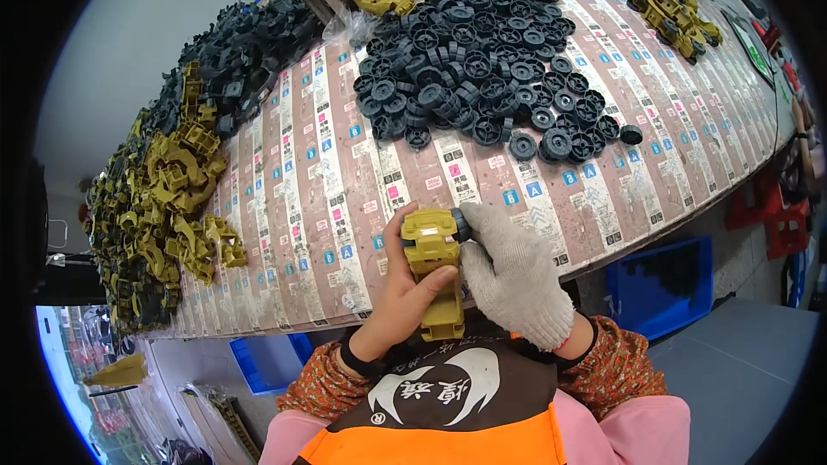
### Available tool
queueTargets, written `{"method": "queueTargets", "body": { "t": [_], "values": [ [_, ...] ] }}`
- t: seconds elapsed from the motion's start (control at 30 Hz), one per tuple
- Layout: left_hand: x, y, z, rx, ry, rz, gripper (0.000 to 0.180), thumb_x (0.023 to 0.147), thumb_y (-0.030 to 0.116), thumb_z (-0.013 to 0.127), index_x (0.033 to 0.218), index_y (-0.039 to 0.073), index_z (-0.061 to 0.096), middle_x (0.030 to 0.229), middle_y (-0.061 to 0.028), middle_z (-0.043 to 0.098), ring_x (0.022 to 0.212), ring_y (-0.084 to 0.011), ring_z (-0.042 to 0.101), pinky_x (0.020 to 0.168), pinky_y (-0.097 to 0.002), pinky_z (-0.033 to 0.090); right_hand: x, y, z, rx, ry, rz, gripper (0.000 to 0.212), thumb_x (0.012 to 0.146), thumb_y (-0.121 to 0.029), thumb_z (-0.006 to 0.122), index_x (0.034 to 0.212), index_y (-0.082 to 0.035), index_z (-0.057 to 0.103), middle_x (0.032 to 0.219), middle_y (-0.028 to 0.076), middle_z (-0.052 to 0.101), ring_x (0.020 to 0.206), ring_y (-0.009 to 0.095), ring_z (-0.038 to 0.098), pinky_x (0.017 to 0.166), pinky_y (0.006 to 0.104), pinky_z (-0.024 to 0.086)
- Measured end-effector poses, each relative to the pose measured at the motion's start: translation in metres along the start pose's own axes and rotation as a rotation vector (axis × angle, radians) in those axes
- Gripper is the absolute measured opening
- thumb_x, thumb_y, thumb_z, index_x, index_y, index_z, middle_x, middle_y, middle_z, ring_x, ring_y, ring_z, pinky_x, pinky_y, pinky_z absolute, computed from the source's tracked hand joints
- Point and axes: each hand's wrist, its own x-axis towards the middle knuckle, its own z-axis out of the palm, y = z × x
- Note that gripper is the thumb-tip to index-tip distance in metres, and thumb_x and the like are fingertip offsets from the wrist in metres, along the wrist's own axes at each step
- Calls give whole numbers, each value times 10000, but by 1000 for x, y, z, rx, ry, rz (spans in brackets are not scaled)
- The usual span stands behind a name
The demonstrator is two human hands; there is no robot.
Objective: The person assembles yellow plastic toy trucks by inserting black wheels into the chassis. They pick up a truck body, insert wheels one by one, and place the completed unit on the table. The process is repeated continuously with multiple truck bodies and wheels.
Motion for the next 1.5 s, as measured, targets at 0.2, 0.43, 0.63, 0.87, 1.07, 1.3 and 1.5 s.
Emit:
{"method": "queueTargets", "body": {
  "t": [0.2,0.43,0.63,0.87,1.07,1.3,1.5],
  "values": [
    [-1,-1,-1,233,-84,47,962,983,75,747,1659,146,66,1416,-179,563,1280,-290,624,1103,-418,490,-4,5,-8,-39,-81,-59,339,897,-3,600,1233,20,641,960,251,721,854,457,715,743,475,567],
    [12,2,-3,243,-131,77,944,961,122,794,1644,141,143,1385,-180,604,1264,-286,647,1069,-410,518,12,-6,-33,29,-230,222,319,890,-57,613,1201,-11,672,964,225,723,872,428,717,777,482,568],
    [16,0,-5,-199,28,-88,828,989,203,799,1609,115,257,1349,-85,605,1217,-178,625,1035,-349,533,78,39,-65,-866,44,-264,192,905,-44,654,1096,-71,662,924,110,702,854,313,697,720,424,572],
    [12,6,-26,-349,210,-193,606,1011,341,774,1459,87,454,1273,-61,640,1124,-174,663,932,-359,593,89,51,-55,-1025,-156,-296,158,900,-84,674,1056,-72,654,981,102,688,961,334,686,811,444,593],
    [10,10,-29,-572,295,-118,447,1061,423,681,1342,93,574,1118,-34,701,926,-133,726,793,-310,638,72,20,-55,-714,-110,-268,340,869,-86,700,1198,-16,645,1028,155,664,990,316,683,828,437,574],
    [10,12,-29,-689,320,-43,446,1050,342,716,1386,129,514,1114,-31,672,946,-156,723,734,-332,649,22,-16,-24,326,-570,298,446,960,-142,670,1380,-4,613,1142,109,645,1004,195,647,908,352,554],
    [5,23,-20,-537,353,44,463,1044,369,723,1367,101,527,1137,-50,676,949,-157,714,791,-326,629,0,-9,-3,458,-497,320,503,990,-143,698,1452,12,576,1274,131,655,1118,193,659,967,346,557]
  ]
}}
